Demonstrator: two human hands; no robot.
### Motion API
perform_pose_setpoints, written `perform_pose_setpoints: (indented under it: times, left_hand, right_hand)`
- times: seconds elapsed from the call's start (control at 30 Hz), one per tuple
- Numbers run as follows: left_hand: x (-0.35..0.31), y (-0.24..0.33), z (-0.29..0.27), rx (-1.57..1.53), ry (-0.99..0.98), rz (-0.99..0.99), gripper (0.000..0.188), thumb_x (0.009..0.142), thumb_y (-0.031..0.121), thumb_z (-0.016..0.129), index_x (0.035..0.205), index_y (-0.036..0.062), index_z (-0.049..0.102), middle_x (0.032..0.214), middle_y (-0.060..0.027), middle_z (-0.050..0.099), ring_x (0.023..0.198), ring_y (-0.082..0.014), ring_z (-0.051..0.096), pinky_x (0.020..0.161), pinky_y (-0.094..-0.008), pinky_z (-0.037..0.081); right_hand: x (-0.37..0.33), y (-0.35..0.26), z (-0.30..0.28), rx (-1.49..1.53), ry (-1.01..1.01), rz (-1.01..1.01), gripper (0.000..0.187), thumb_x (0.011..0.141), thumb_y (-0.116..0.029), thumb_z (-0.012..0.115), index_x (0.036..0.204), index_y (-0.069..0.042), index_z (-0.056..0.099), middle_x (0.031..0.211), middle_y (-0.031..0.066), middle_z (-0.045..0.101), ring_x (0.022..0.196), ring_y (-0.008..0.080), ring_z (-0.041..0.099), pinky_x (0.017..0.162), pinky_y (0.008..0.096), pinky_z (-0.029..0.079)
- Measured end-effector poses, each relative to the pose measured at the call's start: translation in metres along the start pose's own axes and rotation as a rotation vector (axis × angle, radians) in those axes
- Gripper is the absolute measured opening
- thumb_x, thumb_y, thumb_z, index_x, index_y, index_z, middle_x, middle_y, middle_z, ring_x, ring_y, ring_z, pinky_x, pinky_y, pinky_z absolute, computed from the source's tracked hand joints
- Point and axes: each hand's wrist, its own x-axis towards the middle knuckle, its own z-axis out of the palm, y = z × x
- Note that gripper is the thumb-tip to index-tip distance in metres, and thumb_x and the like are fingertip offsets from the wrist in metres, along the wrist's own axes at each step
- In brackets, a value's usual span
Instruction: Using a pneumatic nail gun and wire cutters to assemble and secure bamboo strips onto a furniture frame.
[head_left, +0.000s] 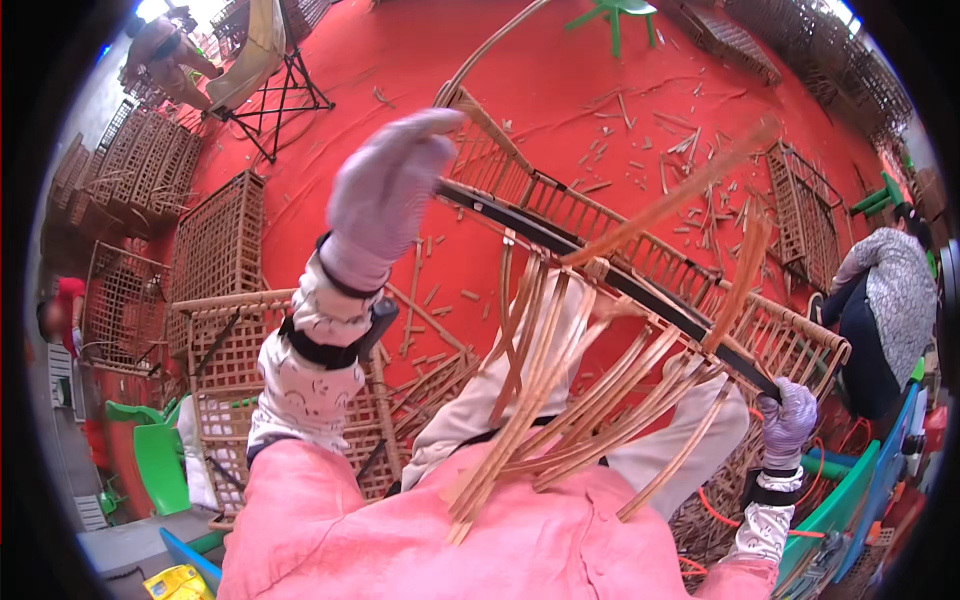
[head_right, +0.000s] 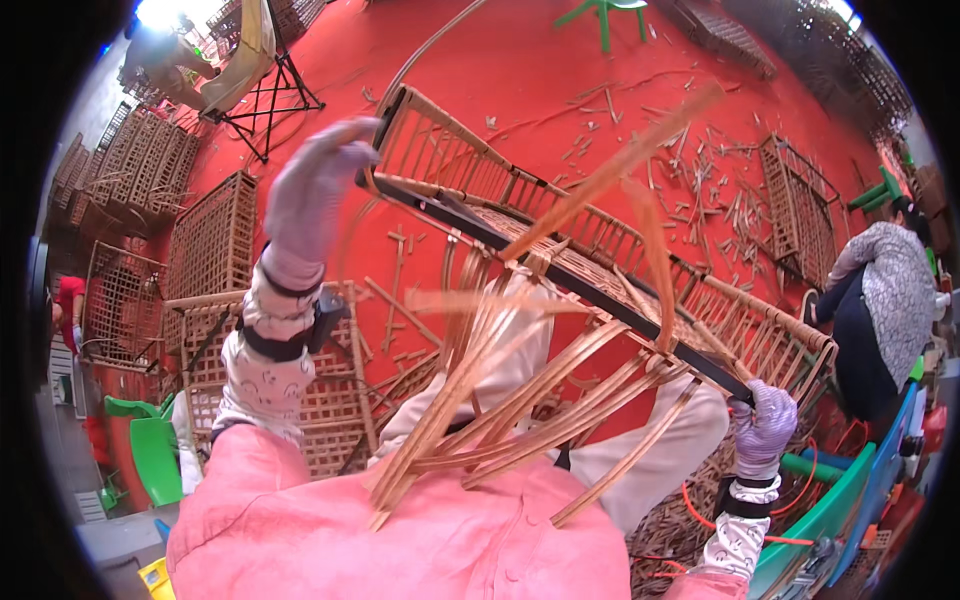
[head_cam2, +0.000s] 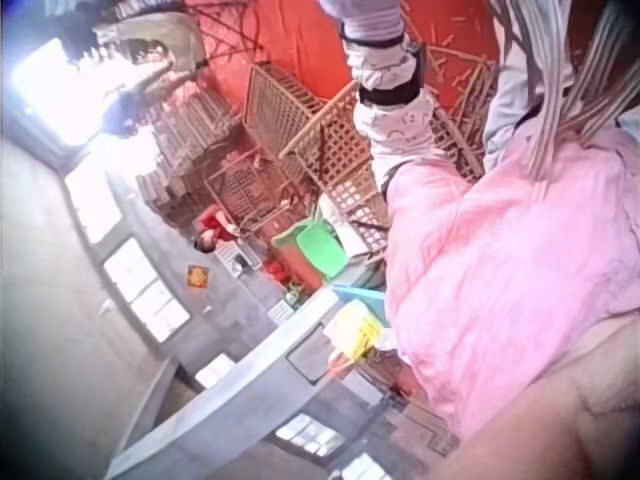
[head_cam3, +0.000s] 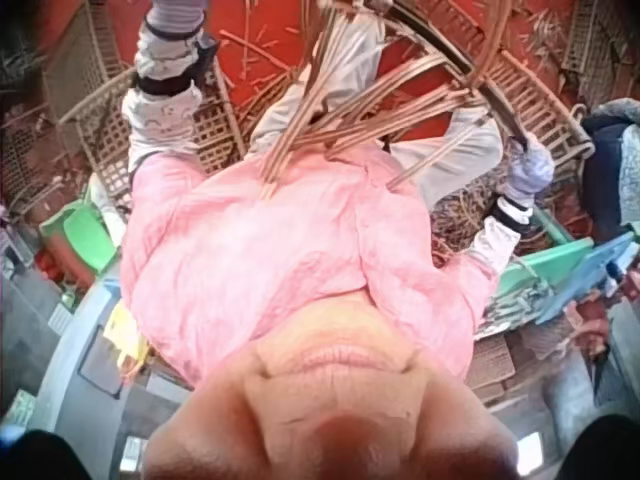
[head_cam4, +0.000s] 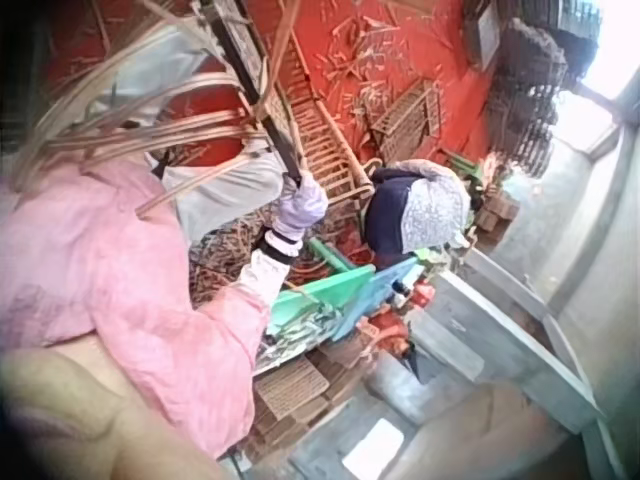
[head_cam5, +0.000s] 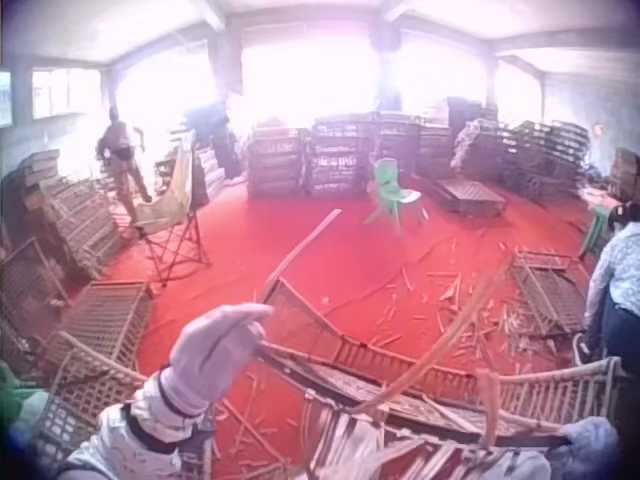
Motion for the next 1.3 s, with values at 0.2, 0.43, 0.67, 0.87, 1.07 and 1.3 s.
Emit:
perform_pose_setpoints:
  times: [0.2, 0.43, 0.67, 0.87, 1.07, 1.3]
  left_hand:
    - [-0.034, -0.005, 0.030, 0.253, -0.775, 0.240, 0.023, 0.082, 0.014, 0.057, 0.103, 0.0055, 0.060, 0.085, -0.0115, 0.060, 0.078, -0.0286, 0.058, 0.069, -0.0350, 0.046]
    - [-0.086, -0.040, 0.055, 0.383, -1.307, 0.128, 0.021, 0.074, 0.023, 0.058, 0.088, 0.0076, 0.057, 0.094, -0.0141, 0.058, 0.084, -0.0295, 0.056, 0.070, -0.0375, 0.046]
    - [-0.134, -0.098, 0.076, 0.304, -1.272, -0.078, 0.024, 0.089, 0.016, 0.044, 0.093, -0.0032, 0.057, 0.079, -0.0197, 0.059, 0.075, -0.0373, 0.057, 0.065, -0.0409, 0.044]
    - [-0.140, -0.101, 0.103, 0.416, -1.131, 0.203, 0.022, 0.090, 0.015, 0.042, 0.089, -0.0008, 0.058, 0.074, -0.0201, 0.058, 0.065, -0.0388, 0.056, 0.056, -0.0436, 0.042]
    - [-0.148, -0.069, 0.129, 0.286, -1.076, 0.308, 0.005, 0.073, 0.018, 0.057, 0.075, 0.0136, 0.059, 0.059, -0.0071, 0.054, 0.050, -0.0238, 0.055, 0.041, -0.0351, 0.042]
    - [-0.182, -0.059, 0.111, 0.439, -1.167, 0.001, 0.022, 0.087, 0.030, 0.047, 0.083, 0.0136, 0.060, 0.071, -0.0126, 0.060, 0.062, -0.0309, 0.059, 0.054, -0.0418, 0.047]
  right_hand:
    - [-0.044, 0.017, -0.002, 0.008, -0.049, -0.134, 0.035, 0.083, -0.037, 0.056, 0.104, -0.009, 0.054, 0.084, 0.0087, 0.057, 0.076, 0.0286, 0.056, 0.072, 0.0407, 0.043]
    - [-0.060, 0.006, 0.004, 0.105, -0.138, 0.098, 0.040, 0.063, -0.018, 0.069, 0.102, -0.011, 0.061, 0.097, 0.0094, 0.060, 0.088, 0.0293, 0.057, 0.075, 0.0400, 0.045]
    - [-0.210, -0.025, -0.031, -0.361, 0.069, 1.049, 0.043, 0.072, -0.029, 0.066, 0.110, -0.012, 0.055, 0.109, 0.0101, 0.054, 0.101, 0.0289, 0.052, 0.087, 0.0385, 0.042]
    - [-0.345, -0.027, -0.111, -0.718, 0.085, 1.811, 0.060, 0.070, -0.028, 0.066, 0.120, -0.002, 0.044, 0.117, 0.0213, 0.049, 0.112, 0.0334, 0.046, 0.094, 0.0405, 0.037]
    - [-0.370, 0.009, -0.123, 0.284, 0.177, 1.723, 0.039, 0.085, -0.016, 0.054, 0.122, -0.008, 0.047, 0.090, 0.0073, 0.057, 0.076, 0.0165, 0.055, 0.059, 0.0300, 0.046]
    - [-0.294, 0.033, -0.099, 0.347, -0.079, 1.822, 0.038, 0.082, -0.016, 0.057, 0.118, -0.007, 0.047, 0.091, 0.0075, 0.057, 0.075, 0.0159, 0.054, 0.060, 0.0298, 0.046]
